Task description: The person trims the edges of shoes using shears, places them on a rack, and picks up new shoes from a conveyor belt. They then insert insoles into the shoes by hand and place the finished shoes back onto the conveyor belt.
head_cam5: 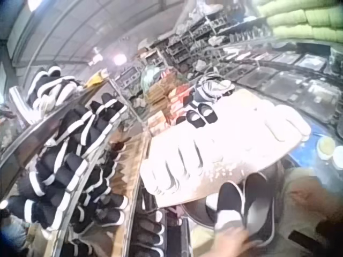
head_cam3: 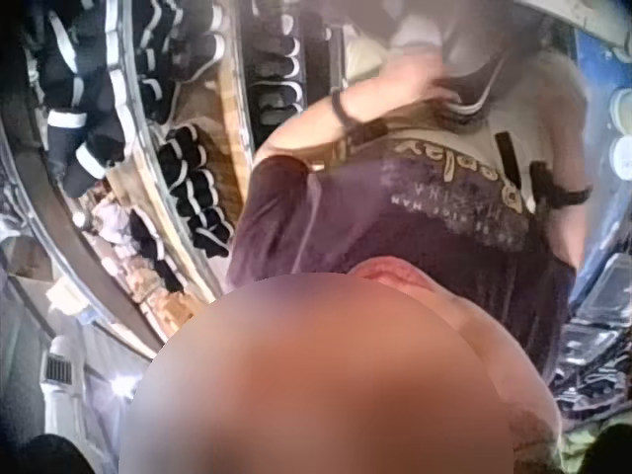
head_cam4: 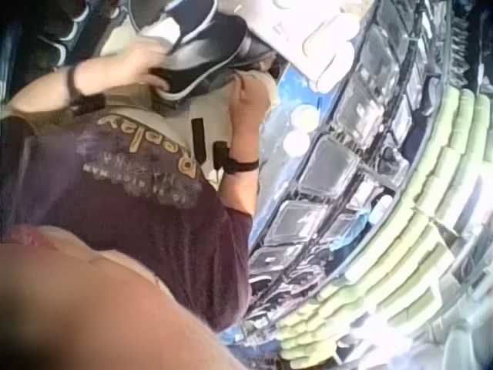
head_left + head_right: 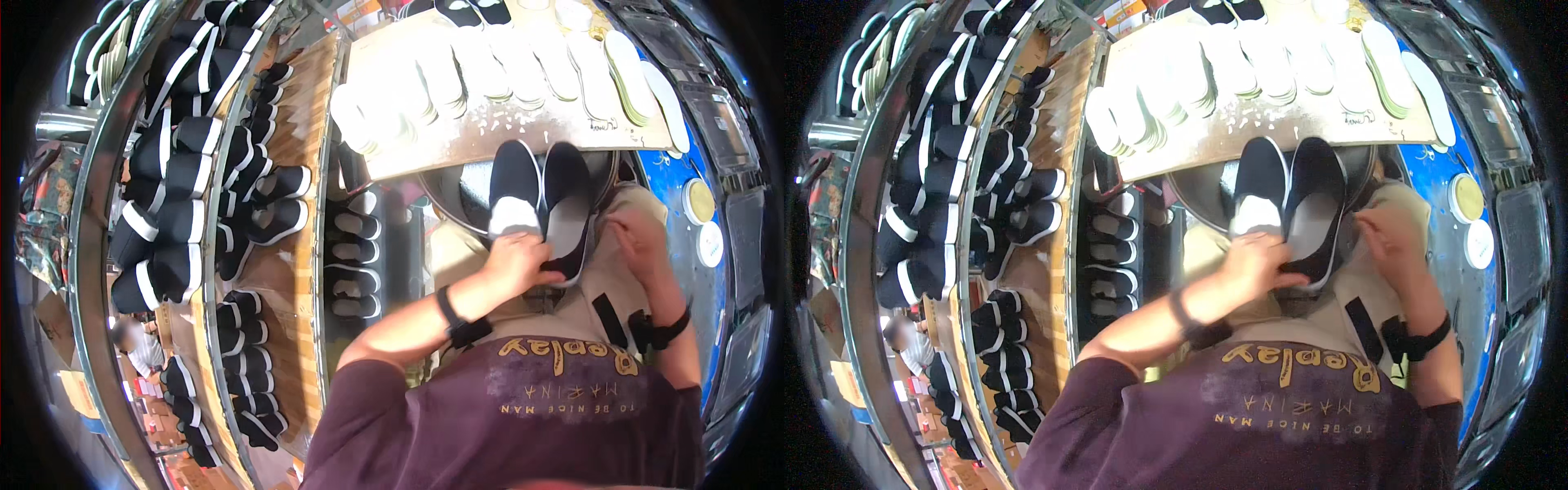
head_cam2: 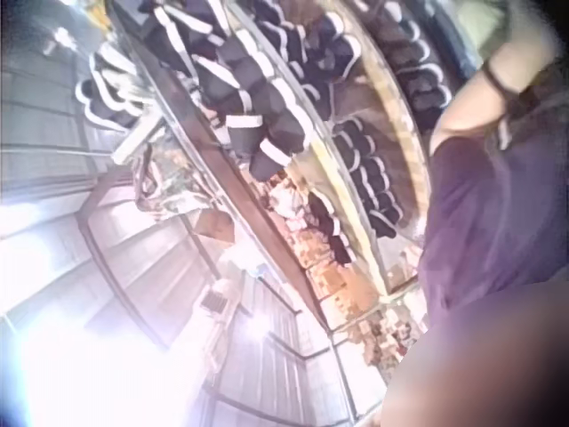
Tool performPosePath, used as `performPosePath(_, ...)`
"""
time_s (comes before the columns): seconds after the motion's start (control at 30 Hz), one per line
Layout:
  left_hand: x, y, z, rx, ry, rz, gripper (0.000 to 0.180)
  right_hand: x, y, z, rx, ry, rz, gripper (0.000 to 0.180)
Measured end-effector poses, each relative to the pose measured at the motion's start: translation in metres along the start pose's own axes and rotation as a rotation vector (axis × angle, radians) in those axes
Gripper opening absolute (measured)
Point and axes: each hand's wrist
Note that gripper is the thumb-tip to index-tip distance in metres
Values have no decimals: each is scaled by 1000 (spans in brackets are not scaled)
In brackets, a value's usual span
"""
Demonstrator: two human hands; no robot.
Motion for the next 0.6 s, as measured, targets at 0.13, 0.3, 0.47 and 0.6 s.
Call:
performPosePath(0.13, -13, -87, -20, -105, 104, 35, 59, 11, -20, 49, 235, 58, 8, 10)
performPosePath(0.3, -46, -166, -79, -633, 32, 49, 55, 30, -6, 69, 444, 82, -58, 6)
performPosePath(0.47, -46, -239, -240, -949, -125, 321, 53, 20, 6, 70, 478, 111, 0, 4)
performPosePath(0.6, -18, -311, -356, -1230, -686, -29, 32, 9, 16, 66, 438, 63, 82, 5)
Point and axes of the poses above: each hand's wrist, its own x-axis away from the middle knuckle, its own y-axis out of the palm, z = x × y, and after that the axes turned 8 degrees about z, right-handed
